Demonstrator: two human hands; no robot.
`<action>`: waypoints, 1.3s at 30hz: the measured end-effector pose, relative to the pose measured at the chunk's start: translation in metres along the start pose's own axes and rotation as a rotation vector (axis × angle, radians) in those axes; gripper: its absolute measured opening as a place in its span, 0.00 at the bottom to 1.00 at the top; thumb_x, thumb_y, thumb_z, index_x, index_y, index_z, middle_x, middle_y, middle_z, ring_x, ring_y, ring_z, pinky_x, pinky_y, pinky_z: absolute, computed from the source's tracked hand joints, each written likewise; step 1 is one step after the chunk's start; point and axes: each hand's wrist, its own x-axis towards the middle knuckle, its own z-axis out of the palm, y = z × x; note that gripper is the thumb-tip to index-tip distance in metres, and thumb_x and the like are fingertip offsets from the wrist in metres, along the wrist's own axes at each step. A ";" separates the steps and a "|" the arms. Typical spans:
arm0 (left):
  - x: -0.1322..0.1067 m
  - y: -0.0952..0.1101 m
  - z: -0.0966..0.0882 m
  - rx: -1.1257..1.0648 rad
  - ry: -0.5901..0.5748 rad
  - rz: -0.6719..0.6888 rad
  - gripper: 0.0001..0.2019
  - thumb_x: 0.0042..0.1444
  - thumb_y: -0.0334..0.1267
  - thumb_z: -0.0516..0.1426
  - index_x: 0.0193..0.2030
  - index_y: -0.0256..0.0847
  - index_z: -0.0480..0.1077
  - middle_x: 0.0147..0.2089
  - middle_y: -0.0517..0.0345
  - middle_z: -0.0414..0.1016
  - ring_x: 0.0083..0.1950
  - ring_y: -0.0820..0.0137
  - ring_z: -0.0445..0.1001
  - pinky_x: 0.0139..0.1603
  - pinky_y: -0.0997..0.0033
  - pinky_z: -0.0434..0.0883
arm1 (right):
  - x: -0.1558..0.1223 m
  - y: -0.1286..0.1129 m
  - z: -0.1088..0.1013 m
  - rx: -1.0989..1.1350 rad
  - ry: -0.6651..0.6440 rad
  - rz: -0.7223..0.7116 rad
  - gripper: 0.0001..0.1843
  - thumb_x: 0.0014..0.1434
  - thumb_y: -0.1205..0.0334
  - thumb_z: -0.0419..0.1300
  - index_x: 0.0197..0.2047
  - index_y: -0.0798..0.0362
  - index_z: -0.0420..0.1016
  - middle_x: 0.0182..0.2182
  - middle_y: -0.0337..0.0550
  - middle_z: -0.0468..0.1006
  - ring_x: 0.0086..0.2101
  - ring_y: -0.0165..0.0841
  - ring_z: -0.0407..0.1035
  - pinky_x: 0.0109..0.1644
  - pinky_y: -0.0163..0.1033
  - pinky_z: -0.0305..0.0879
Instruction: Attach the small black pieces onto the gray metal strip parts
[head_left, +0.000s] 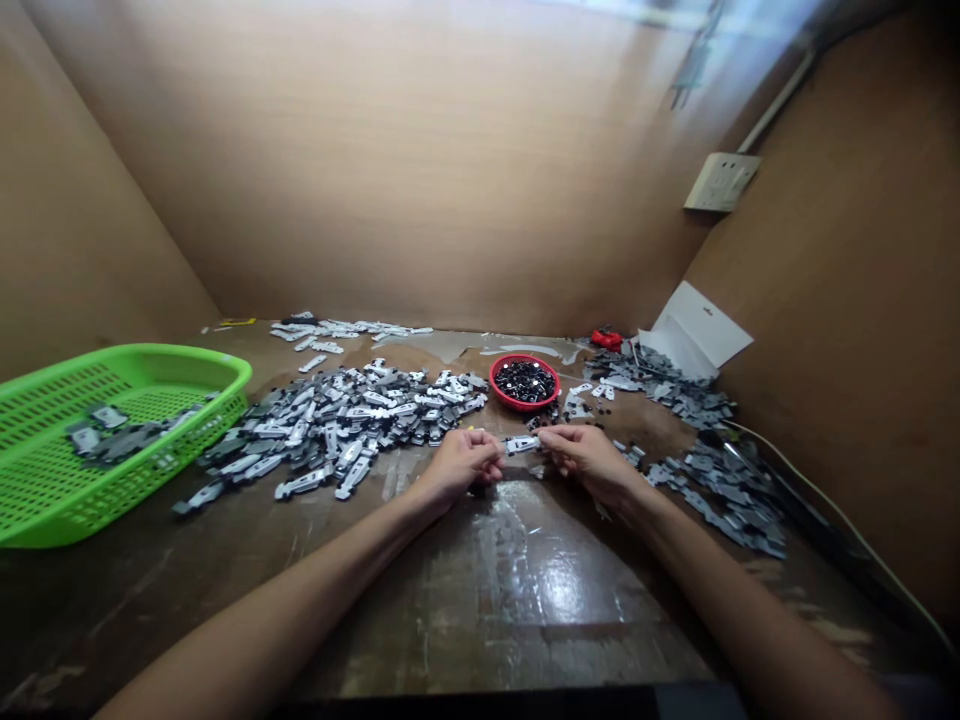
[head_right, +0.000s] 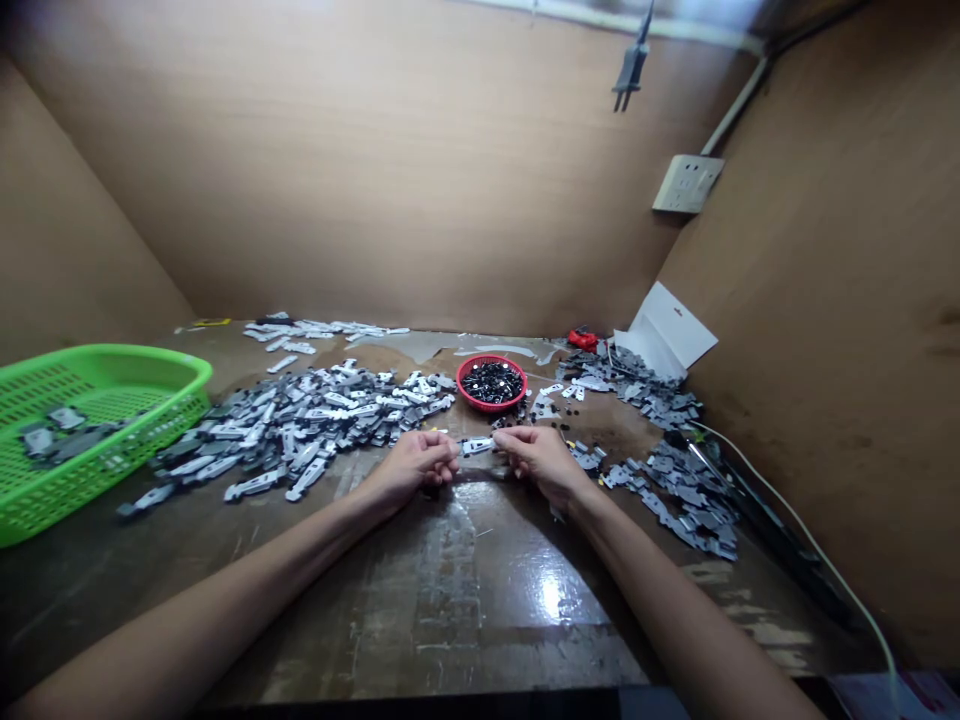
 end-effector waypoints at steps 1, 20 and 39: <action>0.000 -0.001 0.000 -0.003 0.001 0.003 0.10 0.46 0.39 0.58 0.27 0.33 0.67 0.24 0.57 0.72 0.20 0.80 0.68 0.19 0.83 0.60 | 0.000 0.000 -0.001 0.001 -0.025 0.032 0.21 0.44 0.51 0.65 0.35 0.60 0.75 0.23 0.40 0.71 0.19 0.21 0.55 0.20 0.29 0.50; -0.003 0.001 0.007 -0.006 0.060 0.016 0.16 0.44 0.45 0.61 0.33 0.35 0.66 0.27 0.55 0.72 0.23 0.72 0.73 0.22 0.76 0.69 | -0.005 0.002 0.010 -0.182 -0.046 -0.201 0.18 0.52 0.49 0.59 0.23 0.55 0.62 0.14 0.30 0.57 0.16 0.21 0.47 0.19 0.30 0.42; -0.001 -0.007 0.003 -0.030 -0.095 0.041 0.19 0.46 0.47 0.61 0.38 0.32 0.71 0.31 0.48 0.76 0.33 0.70 0.76 0.31 0.77 0.70 | -0.005 0.010 0.021 -0.285 -0.103 -0.129 0.15 0.49 0.52 0.61 0.29 0.57 0.69 0.18 0.35 0.68 0.17 0.23 0.59 0.20 0.28 0.56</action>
